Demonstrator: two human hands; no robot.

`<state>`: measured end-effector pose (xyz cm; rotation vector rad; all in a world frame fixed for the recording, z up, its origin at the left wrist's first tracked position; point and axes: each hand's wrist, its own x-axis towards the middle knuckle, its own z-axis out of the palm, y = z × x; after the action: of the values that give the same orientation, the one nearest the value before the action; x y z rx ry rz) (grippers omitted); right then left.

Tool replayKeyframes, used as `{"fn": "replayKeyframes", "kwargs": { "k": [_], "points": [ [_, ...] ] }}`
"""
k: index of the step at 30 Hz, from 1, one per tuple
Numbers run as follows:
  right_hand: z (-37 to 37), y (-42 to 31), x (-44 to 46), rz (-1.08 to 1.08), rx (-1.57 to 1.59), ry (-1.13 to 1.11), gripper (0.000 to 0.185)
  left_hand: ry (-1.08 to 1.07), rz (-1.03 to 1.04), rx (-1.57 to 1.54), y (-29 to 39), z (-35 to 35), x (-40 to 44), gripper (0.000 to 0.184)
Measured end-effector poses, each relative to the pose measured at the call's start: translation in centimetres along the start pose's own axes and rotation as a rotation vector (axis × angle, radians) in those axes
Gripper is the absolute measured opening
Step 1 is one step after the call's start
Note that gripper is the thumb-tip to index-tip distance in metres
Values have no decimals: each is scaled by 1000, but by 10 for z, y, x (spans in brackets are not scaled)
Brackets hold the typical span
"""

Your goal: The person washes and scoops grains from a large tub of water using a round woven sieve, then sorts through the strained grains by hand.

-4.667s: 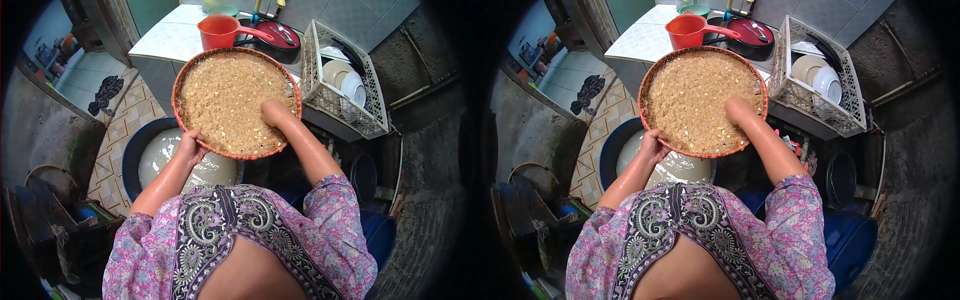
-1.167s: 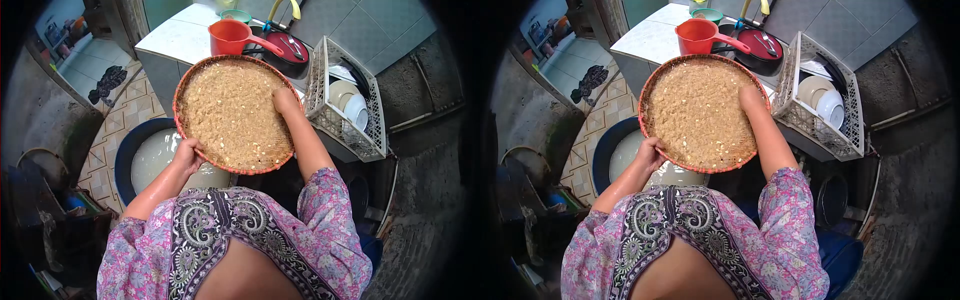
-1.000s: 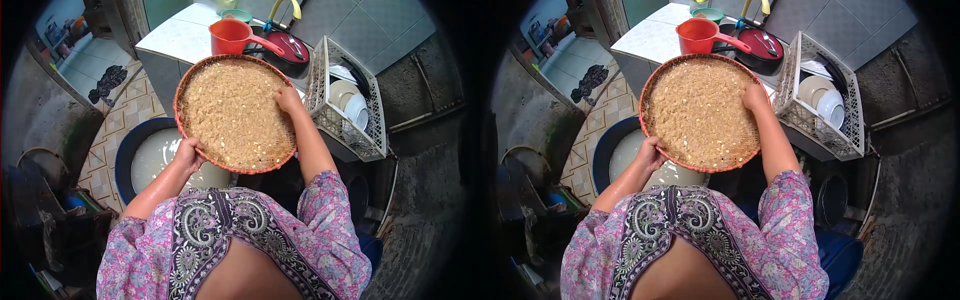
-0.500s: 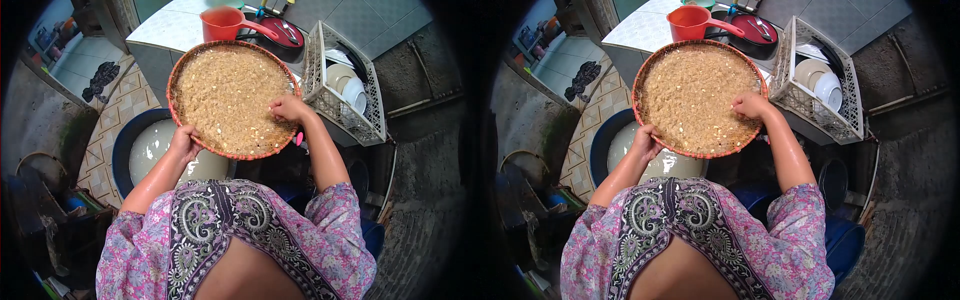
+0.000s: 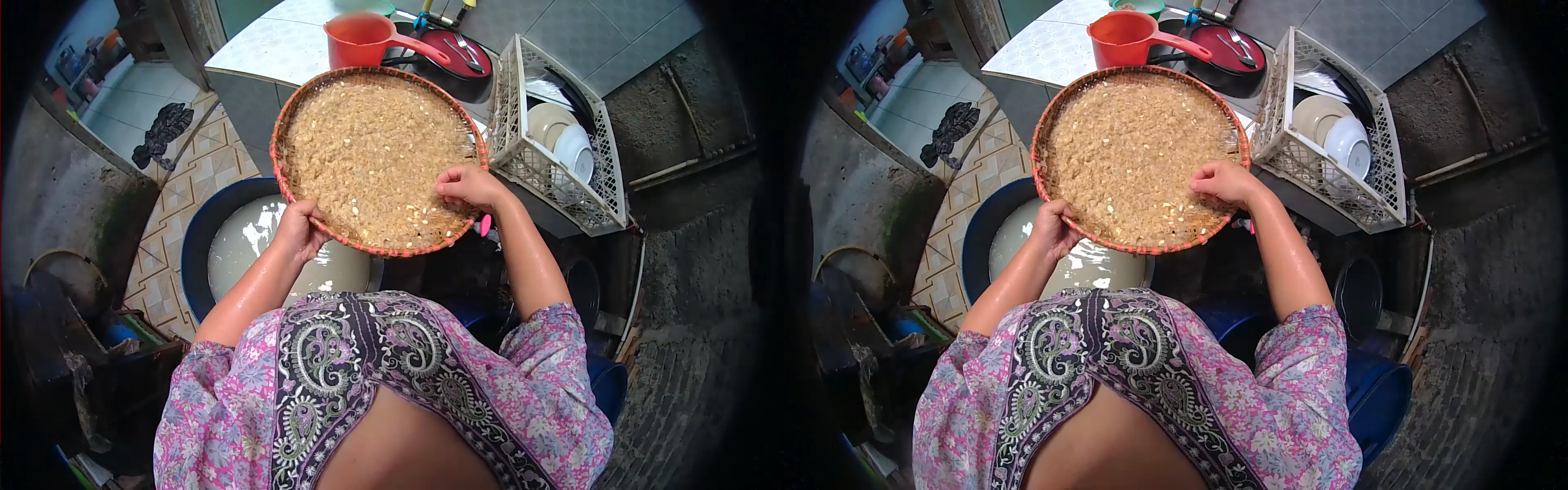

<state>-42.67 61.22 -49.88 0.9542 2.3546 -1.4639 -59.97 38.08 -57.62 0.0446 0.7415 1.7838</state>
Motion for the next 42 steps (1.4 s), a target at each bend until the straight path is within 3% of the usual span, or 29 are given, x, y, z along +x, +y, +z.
{"fn": "replayKeyframes", "kwargs": {
  "k": [1,3,4,6,8,10,11,13,20,23,27,29,32,37,42],
  "points": [
    [2,3,1,0,0,-1,14,-6,6,-4,1,1,-1,56],
    [7,5,3,-291,-659,187,14,-10,12,-8,1,1,-1,55],
    [10,4,3,-291,-658,187,14,-7,5,6,1,0,-1,55],
    [17,-2,1,-12,-1033,505,16,-5,-3,23,1,1,-1,55],
    [22,-14,-2,-12,-973,605,18,-5,35,14,2,5,-3,54],
    [25,-13,3,-174,-1130,299,16,6,16,5,1,2,-1,55],
    [27,-14,2,-174,-1132,298,16,13,-1,-3,1,1,0,55],
    [34,-21,-7,-277,-918,88,15,2,10,9,2,5,-3,56],
    [38,-15,2,-228,-834,87,15,4,30,28,3,7,-4,56],
    [21,-2,6,-288,-492,210,10,-5,3,9,3,6,-3,56],
    [7,-1,5,-41,-206,118,10,4,21,32,2,6,-2,55],
    [10,-4,2,-92,-565,66,13,4,29,15,1,7,-2,54],
    [21,-4,3,-39,-681,120,15,-16,2,-19,2,8,-3,55],
    [34,-8,3,-208,-1022,101,16,8,29,14,1,5,0,56],
    [40,-6,6,-137,-1143,145,13,-3,26,4,2,8,-2,56]
  ]
}}
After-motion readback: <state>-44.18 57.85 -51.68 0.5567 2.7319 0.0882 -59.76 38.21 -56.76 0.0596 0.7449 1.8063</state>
